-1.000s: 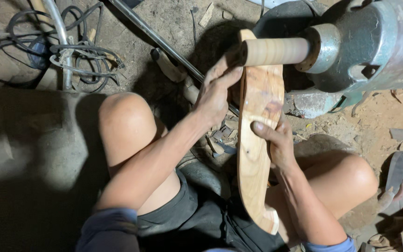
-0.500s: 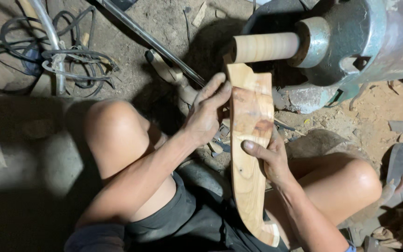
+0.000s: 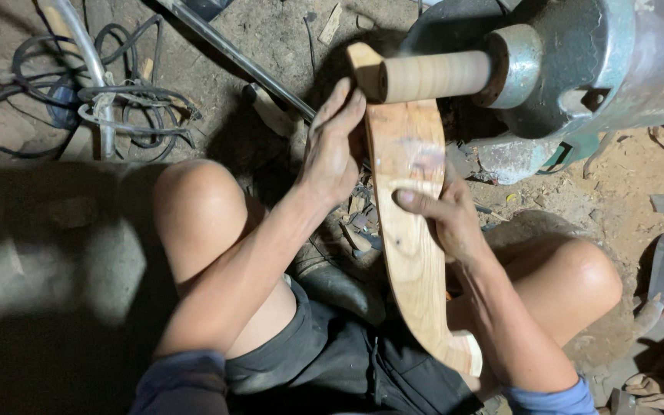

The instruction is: The person smooths a curved wooden piece by hand against a rotating sanding drum. They repeatedly reposition and flip the piece to sand different edges and surfaces.

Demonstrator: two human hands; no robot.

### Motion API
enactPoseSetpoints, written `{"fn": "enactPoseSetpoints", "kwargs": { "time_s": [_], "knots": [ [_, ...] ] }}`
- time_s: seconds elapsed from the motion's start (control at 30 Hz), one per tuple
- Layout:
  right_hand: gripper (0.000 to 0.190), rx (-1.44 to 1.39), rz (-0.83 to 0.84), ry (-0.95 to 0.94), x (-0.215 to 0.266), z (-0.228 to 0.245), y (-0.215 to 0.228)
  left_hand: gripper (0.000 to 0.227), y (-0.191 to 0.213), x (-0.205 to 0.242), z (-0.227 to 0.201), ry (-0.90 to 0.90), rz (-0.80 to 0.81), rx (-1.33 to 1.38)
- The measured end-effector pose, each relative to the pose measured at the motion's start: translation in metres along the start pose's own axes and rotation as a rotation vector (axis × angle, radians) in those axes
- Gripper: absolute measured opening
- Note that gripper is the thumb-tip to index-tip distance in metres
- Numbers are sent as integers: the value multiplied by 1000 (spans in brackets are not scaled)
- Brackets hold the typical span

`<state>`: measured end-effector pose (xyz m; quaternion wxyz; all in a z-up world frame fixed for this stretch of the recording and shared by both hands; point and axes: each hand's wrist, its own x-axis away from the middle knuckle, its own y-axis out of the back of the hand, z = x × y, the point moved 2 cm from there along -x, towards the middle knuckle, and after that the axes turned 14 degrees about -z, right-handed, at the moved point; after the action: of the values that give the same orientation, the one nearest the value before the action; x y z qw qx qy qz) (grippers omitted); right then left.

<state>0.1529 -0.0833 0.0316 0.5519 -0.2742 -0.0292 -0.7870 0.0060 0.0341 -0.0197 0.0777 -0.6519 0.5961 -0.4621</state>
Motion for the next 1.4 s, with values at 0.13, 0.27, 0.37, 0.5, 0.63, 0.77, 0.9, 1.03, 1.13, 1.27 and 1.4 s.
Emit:
{"fn": "enactPoseSetpoints", "kwargs": {
  "time_s": [0.13,0.27,0.37,0.5,0.63,0.77,0.9,1.03,1.13,1.27,1.4],
  "knots": [
    [60,-5,16,30,10,-6,2,68,6,15,2,77,8,42],
    [59,18,27,34,0,-5,4,56,5,9,-2,29,-55,-97],
    [60,29,27,45,-2,1,-2,48,-5,11,-12,-47,104,39],
    [54,-44,86,33,12,-2,-6,50,1,24,-12,42,83,33],
    [56,80,7,-14,-1,1,-1,57,3,8,-9,20,-17,31],
    [59,34,58,11,-2,15,-10,65,3,5,-9,3,-27,36],
    [57,38,66,0,12,14,-17,67,15,9,0,41,-49,32],
    [64,158,-3,18,4,12,-13,57,8,1,-4,-17,-57,17],
    [65,156,21,27,-6,17,-16,44,-5,8,-20,16,56,55],
    [80,463,-15,154,29,-6,1,34,21,47,-10,148,135,24],
    [62,622,1,284,42,-20,-5,31,26,56,-10,165,23,-20]
  ]
}}
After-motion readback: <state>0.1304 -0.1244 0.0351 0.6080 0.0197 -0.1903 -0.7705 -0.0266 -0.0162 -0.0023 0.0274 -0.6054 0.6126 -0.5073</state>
